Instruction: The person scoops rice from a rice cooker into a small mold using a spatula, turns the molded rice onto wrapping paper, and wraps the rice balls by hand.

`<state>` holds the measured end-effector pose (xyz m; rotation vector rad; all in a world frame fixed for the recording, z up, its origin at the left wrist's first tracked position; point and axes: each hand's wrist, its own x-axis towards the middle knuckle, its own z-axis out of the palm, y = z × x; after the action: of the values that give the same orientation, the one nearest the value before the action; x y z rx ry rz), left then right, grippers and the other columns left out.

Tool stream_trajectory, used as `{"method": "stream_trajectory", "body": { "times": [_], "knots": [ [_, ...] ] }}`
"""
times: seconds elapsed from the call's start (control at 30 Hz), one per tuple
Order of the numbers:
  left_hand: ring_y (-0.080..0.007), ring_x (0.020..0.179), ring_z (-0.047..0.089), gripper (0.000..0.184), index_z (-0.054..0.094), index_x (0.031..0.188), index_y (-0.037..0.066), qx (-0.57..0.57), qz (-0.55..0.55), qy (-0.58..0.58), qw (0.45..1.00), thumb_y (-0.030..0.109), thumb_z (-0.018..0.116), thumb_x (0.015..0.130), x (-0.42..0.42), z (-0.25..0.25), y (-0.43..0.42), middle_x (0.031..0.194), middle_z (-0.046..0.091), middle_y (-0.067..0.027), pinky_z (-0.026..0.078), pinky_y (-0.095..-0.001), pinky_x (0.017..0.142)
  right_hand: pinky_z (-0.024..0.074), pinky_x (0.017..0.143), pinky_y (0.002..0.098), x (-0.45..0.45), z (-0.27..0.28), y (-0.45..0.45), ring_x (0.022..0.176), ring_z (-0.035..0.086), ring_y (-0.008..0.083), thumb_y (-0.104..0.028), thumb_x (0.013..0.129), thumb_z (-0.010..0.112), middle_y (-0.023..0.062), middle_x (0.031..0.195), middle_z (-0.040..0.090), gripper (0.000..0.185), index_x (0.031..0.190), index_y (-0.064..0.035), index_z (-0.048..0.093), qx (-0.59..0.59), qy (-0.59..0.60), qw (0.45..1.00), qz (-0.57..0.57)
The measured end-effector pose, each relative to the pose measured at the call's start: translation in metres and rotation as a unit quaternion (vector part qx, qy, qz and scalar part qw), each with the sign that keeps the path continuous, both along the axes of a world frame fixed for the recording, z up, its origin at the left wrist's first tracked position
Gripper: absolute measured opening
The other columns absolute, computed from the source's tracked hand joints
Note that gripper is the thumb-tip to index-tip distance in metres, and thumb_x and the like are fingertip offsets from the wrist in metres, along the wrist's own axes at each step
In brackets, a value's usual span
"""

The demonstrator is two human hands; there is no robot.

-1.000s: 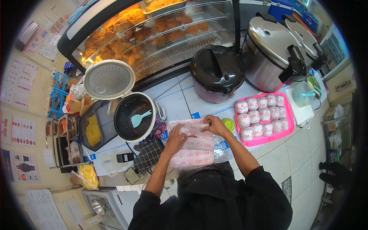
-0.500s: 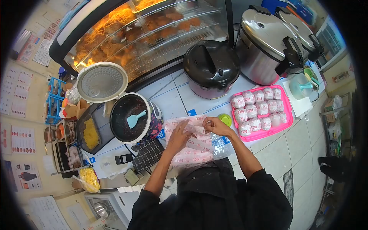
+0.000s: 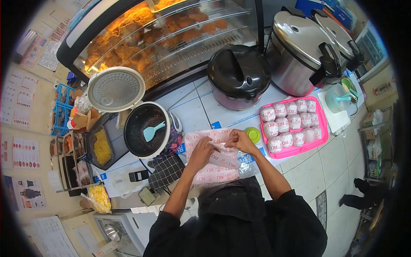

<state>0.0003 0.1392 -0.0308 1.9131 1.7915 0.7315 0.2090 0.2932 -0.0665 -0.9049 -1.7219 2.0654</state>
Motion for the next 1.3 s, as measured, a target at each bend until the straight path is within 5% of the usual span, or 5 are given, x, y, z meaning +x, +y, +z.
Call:
{"method": "stream_trajectory", "body": {
  "times": [0.73,0.83,0.93,1.1,1.3],
  "knots": [
    [-0.0346,0.126,0.057,0.014,0.070,0.097,0.005,0.072,-0.027,0.059,0.995,0.007,0.075,0.083,0.004,-0.012,0.002,0.123,0.063,-0.0134,0.047,-0.0466,0.104,0.0522,0.071,0.0290,0.003,-0.014,0.008,0.075,0.066,0.0122,-0.005,0.080,0.088,0.0017,0.076,0.066,0.031,0.087,-0.0053,0.058,0.032,0.005,0.998,-0.062],
    [-0.0330,0.120,0.059,0.013,0.069,0.097,0.005,0.066,-0.029,0.061,0.996,0.008,0.073,0.085,0.004,-0.009,0.001,0.115,0.063,-0.0124,0.049,-0.0455,0.099,0.0532,0.077,0.0330,0.002,-0.010,0.022,0.083,0.068,0.0201,-0.007,0.085,0.082,0.0081,0.088,0.069,0.023,0.090,-0.0036,0.060,0.141,-0.109,0.982,-0.061],
    [-0.0326,0.113,0.060,0.013,0.067,0.097,0.005,0.064,-0.026,0.058,0.996,0.008,0.073,0.085,0.003,-0.003,-0.002,0.111,0.063,-0.0123,0.050,-0.0444,0.096,0.0525,0.086,0.0401,-0.008,0.006,0.026,0.098,0.066,0.0311,-0.009,0.087,0.074,0.0146,0.107,0.068,0.015,0.096,-0.0028,0.064,0.496,-0.043,0.849,-0.177],
    [-0.0331,0.109,0.061,0.014,0.066,0.097,0.004,0.077,-0.022,0.051,0.996,0.007,0.073,0.085,0.004,-0.001,-0.005,0.109,0.063,-0.0126,0.050,-0.0437,0.095,0.0502,0.094,0.0477,-0.017,0.069,-0.010,0.110,0.064,0.0372,-0.013,0.089,0.068,0.0177,0.118,0.067,0.025,0.112,-0.0030,0.069,0.484,0.001,0.862,0.150],
    [-0.0356,0.111,0.060,0.018,0.066,0.098,0.003,0.103,0.004,0.036,0.994,0.005,0.076,0.083,-0.006,0.007,-0.013,0.115,0.062,-0.0143,0.051,-0.0447,0.093,0.0495,0.098,0.0480,-0.022,0.025,-0.004,0.110,0.066,0.0375,-0.016,0.092,0.068,0.0170,0.114,0.073,0.027,0.116,-0.0039,0.071,0.410,-0.102,0.889,0.177]
  ]
}}
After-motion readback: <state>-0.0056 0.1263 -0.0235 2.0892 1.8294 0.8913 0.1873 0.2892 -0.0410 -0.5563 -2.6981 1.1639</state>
